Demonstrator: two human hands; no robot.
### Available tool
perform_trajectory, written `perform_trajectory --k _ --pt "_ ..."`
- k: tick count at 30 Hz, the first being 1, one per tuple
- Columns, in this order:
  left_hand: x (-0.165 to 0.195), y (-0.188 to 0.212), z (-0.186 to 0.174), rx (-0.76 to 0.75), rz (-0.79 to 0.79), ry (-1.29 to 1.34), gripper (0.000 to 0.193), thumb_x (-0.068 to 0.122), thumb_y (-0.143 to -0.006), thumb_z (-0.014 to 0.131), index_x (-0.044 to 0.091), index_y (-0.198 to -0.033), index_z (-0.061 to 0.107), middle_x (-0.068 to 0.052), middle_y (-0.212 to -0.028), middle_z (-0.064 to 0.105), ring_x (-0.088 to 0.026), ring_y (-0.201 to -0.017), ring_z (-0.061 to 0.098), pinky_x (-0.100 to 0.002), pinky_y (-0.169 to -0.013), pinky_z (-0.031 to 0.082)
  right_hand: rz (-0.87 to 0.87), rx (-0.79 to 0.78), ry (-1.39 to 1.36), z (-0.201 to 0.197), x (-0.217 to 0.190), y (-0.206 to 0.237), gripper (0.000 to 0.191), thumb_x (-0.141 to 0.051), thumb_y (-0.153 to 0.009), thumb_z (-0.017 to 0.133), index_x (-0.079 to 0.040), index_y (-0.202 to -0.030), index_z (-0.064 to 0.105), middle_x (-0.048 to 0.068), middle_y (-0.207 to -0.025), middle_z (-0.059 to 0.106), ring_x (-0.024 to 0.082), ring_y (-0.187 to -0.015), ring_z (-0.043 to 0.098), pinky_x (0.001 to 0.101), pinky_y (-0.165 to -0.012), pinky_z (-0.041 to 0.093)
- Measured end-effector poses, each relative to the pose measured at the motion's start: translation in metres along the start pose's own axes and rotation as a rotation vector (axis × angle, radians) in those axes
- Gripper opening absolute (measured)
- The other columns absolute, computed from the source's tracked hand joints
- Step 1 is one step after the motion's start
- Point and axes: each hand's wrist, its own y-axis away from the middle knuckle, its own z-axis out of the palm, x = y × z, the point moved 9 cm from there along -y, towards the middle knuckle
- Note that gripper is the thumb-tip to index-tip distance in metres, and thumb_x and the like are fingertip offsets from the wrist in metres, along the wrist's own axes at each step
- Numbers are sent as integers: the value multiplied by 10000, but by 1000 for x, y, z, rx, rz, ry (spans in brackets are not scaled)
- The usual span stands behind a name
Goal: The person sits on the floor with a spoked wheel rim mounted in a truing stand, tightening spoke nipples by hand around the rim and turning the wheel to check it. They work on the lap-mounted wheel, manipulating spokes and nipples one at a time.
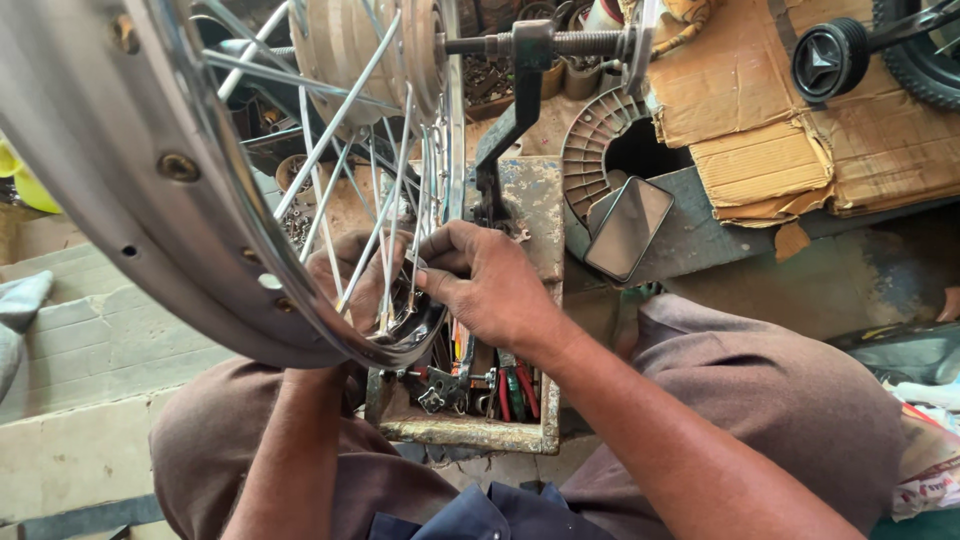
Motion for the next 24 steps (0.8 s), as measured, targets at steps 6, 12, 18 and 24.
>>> perform_trajectory --k 6,12,18,24 --pt "13 3 -8 45 -140 -255 398 393 -905 745 38 -1085 746 -95 -854 768 -158 -773 733 -314 -676 600 52 -14 14 2 -4 3 279 -143 -885 732 -6 -1125 696 107 -1043 793 163 -983 766 303 -883 614" --pt "29 8 -11 82 -153 -384 475 458 -895 762 9 -1052 755 -126 -887 754 -211 -809 732 -358 -698 587 -25 31 17 -1 -11 6 249 -170 -874 765 -21 -1073 748 79 -981 806 139 -920 755 291 -845 600" --pt "39 9 -11 56 -176 -373 442 397 -902 746 23 -1137 764 -124 -922 788 -190 -815 755 -338 -717 608 93 183 103 -13 -5 8 251 -200 -795 849 -17 -935 751 82 -850 794 136 -757 725 298 -712 582" --pt "62 19 -20 -46 -66 -291 384 265 -973 724 13 -1260 767 -128 -1001 779 -198 -899 694 -354 -783 573 -32 128 150 -2 -15 -9 280 -199 -800 855 -5 -973 750 97 -850 768 140 -750 711 326 -705 567"
